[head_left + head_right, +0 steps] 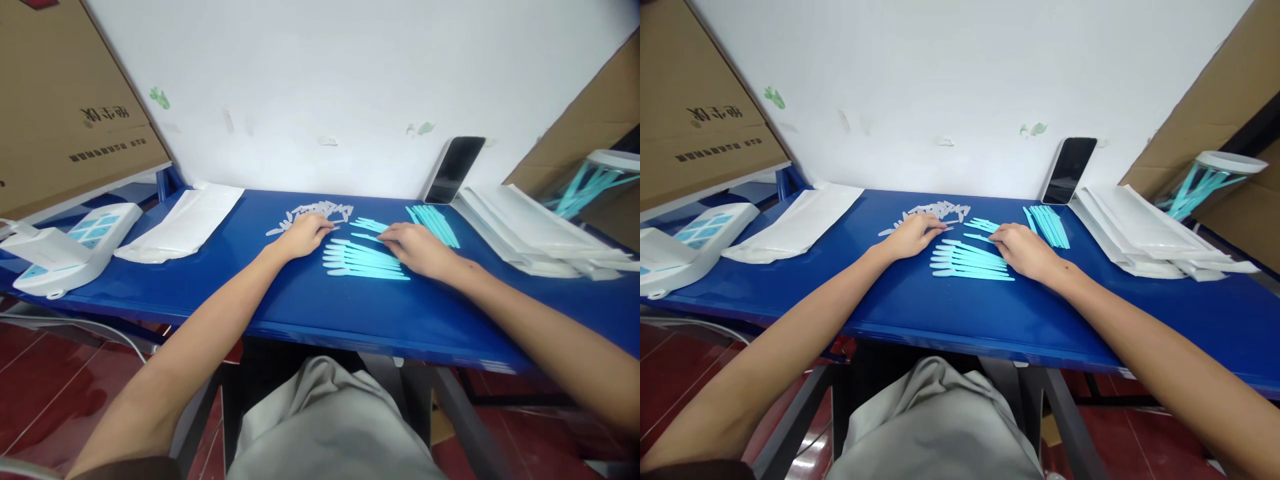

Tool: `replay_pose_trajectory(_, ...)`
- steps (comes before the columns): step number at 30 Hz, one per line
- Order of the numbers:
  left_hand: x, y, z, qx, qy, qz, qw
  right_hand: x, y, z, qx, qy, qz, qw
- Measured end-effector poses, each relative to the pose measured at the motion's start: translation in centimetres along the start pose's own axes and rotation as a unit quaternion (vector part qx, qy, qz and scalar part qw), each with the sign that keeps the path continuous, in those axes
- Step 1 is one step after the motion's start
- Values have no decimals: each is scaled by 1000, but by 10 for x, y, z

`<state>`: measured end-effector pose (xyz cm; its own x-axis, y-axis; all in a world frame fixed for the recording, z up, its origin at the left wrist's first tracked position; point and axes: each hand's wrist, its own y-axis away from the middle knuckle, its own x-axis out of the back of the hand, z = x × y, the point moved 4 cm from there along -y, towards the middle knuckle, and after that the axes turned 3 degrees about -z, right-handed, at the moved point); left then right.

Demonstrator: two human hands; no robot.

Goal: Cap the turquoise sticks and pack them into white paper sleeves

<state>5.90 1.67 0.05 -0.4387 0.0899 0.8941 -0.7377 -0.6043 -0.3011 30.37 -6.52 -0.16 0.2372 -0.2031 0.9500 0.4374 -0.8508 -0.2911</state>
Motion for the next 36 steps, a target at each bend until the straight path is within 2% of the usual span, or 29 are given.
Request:
replay_pose_trajectory(5,-2,-2,-8,31,36,34,998,2,0,4,-30,-12,15,999)
replay_pose_trajectory(9,-5,-2,-10,53,28,24,998,6,-2,3,-56,-62,33,996)
replay_pose_trajectory(15,-6,0,-8,56,14,11,998,22,3,-2,-124,-127,156,972)
replay_pose_trajectory(20,-8,-1,-8,54,39,12,998,34,8,-16,-107,-148,232,955)
replay_pose_trajectory(23,-4,-2,-6,66,48,47,996,33,7,-20,-86,-159,213,960)
replay_pose_trajectory(27,7,0,6,43,64,129,989,22,3,-17,-62,-132,135,980)
replay_pose_trajectory(31,8,3,20,-1,123,110,986,16,3,-17,-54,-111,78,989)
replay_pose_trajectory(36,7,5,34,-39,116,105,987,21,4,-22,-53,-114,74,989)
